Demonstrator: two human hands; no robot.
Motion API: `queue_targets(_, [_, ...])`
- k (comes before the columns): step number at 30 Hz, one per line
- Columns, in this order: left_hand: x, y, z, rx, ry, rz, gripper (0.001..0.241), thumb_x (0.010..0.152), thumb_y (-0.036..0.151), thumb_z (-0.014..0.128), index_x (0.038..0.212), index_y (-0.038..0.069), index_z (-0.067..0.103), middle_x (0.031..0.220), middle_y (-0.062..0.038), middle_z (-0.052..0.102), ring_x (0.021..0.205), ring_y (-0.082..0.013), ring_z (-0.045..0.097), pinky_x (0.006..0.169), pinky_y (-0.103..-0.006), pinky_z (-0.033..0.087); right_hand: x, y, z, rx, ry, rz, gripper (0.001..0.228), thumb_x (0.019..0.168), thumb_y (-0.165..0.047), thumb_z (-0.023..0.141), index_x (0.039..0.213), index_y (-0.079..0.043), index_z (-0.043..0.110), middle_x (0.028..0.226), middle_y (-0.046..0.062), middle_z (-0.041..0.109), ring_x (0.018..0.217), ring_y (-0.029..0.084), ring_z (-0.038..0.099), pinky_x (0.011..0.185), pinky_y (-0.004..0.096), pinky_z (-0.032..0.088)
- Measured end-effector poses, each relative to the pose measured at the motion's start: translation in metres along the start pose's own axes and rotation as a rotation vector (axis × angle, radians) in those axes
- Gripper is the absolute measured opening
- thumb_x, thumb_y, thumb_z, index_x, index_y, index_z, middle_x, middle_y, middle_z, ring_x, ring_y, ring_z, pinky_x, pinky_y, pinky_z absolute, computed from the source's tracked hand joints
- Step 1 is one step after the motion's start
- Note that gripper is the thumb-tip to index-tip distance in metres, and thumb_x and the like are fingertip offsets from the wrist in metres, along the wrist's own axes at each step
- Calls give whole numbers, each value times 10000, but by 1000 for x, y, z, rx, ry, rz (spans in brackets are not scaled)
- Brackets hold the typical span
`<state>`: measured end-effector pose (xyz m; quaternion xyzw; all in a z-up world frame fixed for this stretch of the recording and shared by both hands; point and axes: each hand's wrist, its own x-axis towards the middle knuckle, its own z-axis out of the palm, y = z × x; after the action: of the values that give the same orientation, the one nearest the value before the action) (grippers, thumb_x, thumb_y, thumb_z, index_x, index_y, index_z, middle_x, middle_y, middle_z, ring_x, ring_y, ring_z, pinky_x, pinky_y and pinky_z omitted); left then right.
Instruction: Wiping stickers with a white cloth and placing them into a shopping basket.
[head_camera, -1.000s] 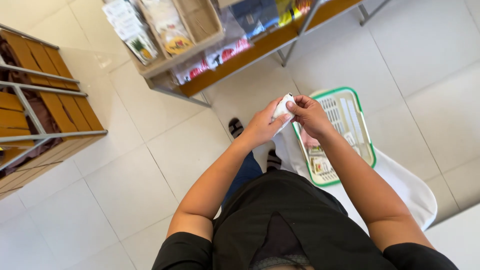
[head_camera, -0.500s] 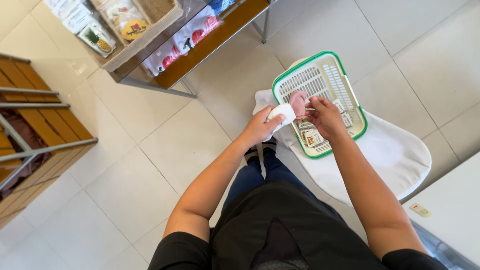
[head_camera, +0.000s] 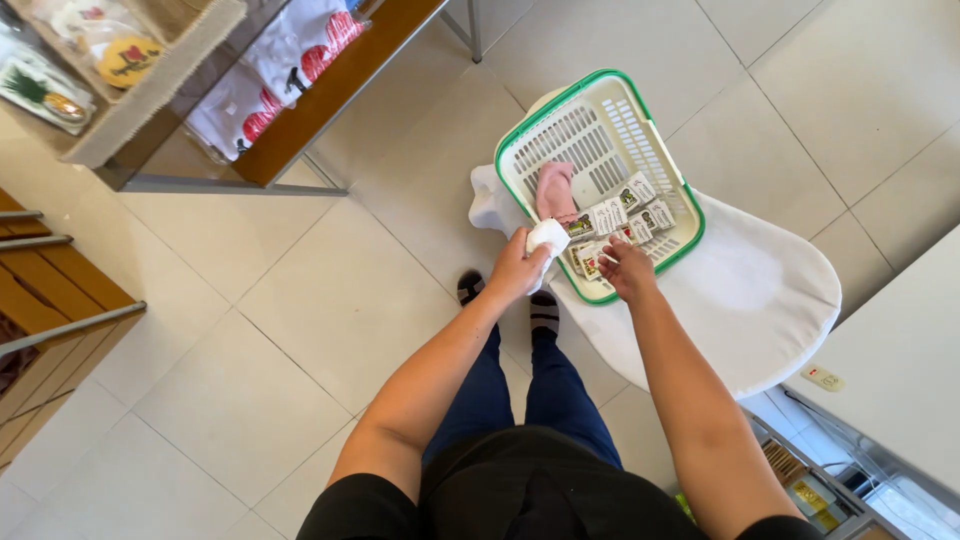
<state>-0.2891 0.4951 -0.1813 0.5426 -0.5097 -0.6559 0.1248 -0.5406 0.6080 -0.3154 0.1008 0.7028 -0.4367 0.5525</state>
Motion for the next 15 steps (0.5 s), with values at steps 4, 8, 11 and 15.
queue_targets(4, [10, -1, 24, -16, 51, -20, 370, 932, 324, 637, 1203, 79, 581, 1083, -268, 655, 1090, -441, 652, 884, -496, 521, 81, 41, -19, -91, 100, -39, 386, 956, -163, 695, 1329, -155, 599, 953, 60, 684, 720, 240, 737, 633, 393, 680])
queue_targets(8, [23, -7, 48, -112, 117, 1, 361, 941, 325, 625, 1235, 119, 589, 1107, -236, 676, 1113, -409, 661, 915, -480, 526, 137, 51, -9, -256, 195, -181, 397, 930, -137, 692, 1315, -102, 601, 991, 107, 660, 680, 238, 737, 547, 368, 675])
queue_targets(11, [26, -35, 64, -157, 138, 0, 363, 949, 316, 634, 1244, 107, 603, 1108, -233, 678, 1122, -401, 659, 931, -481, 521, 190, 81, -16, -378, 279, -253, 445, 862, -162, 772, 1286, -139, 640, 1011, 107, 625, 705, 280, 724, 494, 415, 671])
queue_targets(15, [31, -73, 81, -166, 183, -29, 414, 946, 323, 649, 1290, 99, 595, 1177, -271, 661, 1201, -439, 609, 990, -519, 491, 244, 108, -19, -867, 488, -400, 453, 731, -425, 802, 1162, -310, 724, 879, -73, 700, 984, 204, 725, 881, 370, 587])
